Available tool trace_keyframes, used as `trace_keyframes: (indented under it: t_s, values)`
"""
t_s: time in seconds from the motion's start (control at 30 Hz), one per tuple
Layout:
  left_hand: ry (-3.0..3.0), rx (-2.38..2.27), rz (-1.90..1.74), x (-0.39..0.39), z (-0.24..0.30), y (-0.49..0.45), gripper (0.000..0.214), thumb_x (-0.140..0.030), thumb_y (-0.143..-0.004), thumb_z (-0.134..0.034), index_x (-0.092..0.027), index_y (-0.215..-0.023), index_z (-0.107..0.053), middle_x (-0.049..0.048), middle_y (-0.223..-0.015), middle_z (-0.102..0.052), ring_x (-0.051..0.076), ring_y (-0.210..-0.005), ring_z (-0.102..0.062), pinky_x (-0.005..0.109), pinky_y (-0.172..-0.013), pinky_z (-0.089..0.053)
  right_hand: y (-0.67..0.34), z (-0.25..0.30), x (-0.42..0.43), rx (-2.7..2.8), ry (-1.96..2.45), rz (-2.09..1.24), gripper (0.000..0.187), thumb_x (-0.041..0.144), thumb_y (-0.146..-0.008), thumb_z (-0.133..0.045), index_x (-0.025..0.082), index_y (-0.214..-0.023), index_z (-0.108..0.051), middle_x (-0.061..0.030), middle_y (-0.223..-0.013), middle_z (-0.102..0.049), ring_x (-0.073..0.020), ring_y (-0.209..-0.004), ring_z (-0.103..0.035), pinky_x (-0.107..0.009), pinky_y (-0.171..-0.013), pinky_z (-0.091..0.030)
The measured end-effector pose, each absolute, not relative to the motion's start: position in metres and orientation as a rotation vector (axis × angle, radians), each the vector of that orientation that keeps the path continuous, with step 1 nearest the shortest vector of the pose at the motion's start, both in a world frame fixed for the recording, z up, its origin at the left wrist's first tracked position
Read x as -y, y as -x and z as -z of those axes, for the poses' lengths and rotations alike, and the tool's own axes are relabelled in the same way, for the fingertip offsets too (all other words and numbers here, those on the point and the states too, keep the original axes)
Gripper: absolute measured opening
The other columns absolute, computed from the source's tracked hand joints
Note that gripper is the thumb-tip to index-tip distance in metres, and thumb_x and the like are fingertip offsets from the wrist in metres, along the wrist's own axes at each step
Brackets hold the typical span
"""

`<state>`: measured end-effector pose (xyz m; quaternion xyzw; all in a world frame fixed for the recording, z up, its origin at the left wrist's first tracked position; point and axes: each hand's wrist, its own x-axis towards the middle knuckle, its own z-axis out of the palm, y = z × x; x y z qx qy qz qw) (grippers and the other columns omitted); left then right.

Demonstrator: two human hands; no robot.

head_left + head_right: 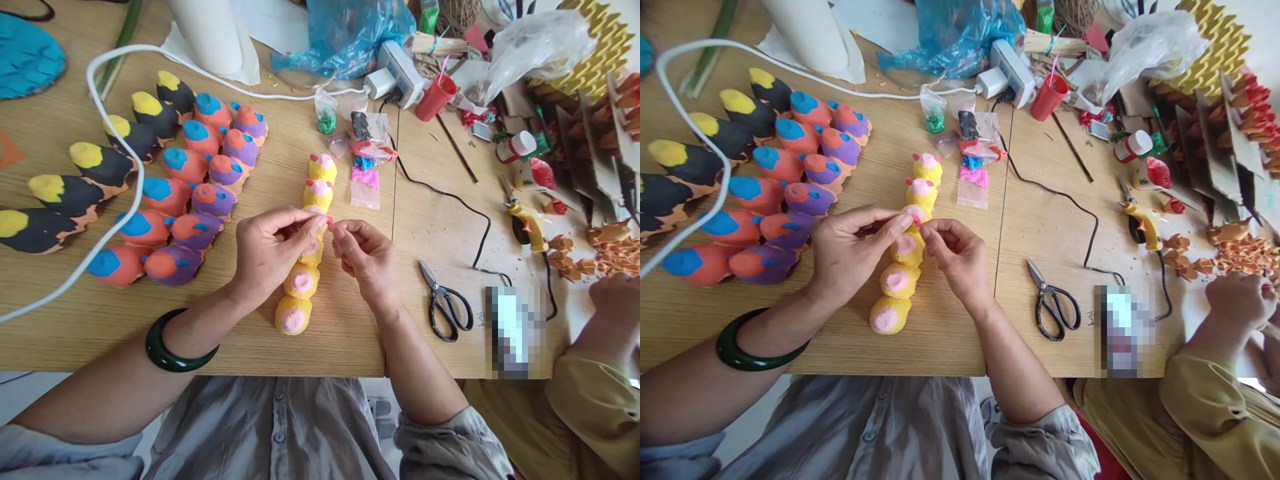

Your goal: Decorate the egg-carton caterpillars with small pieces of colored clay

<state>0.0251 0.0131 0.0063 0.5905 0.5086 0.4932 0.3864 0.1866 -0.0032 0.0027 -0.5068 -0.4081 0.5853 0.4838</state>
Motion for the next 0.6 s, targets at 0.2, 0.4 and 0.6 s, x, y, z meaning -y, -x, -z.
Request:
trace_keyframes:
  t_s: [0.2, 0.4, 0.6]
  values:
    - [-1.487, -1.274, -1.239, -0.0126, -0.0056, -0.0258, 0.015, -0.037, -0.095, -0.076, -0.027, -0.086, -0.083, -0.0017, -0.066, -0.072, 0.015, -0.059, -0.065, 0.03, -0.061, -0.054, -0.1835, -0.0009, 0.0032, 0.953, 1.19, -1.451, 0.043, 0.058, -0.079, -0.089, 0.021, -0.09, -0.071, 0.0065, -0.06, -0.056, -0.0057, -0.05, -0.042, -0.021, -0.043, -0.029]
    - [-1.433, -1.226, -1.175, -0.0129, -0.0052, -0.0261, 0.028, -0.043, -0.1, -0.069, -0.026, -0.082, -0.082, -0.0003, -0.065, -0.068, 0.016, -0.062, -0.065, 0.032, -0.064, -0.055, -0.1853, 0.0003, 0.0022, 0.969, 1.191, -1.404, 0.043, 0.06, -0.08, -0.087, 0.021, -0.088, -0.07, 0.0064, -0.06, -0.056, -0.0057, -0.05, -0.043, -0.022, -0.043, -0.03]
    - [-1.496, -1.246, -1.151, -0.0175, -0.001, -0.0218, 0.017, -0.044, -0.09, -0.079, -0.028, -0.094, -0.085, 0.0015, -0.081, -0.08, 0.018, -0.065, -0.066, 0.034, -0.065, -0.057, -0.1863, 0.0021, 0.0016, 1.081, 1.195, -1.332, 0.044, 0.061, -0.081, -0.085, 0.021, -0.086, -0.068, 0.0057, -0.062, -0.057, -0.0065, -0.052, -0.045, -0.023, -0.047, -0.036]
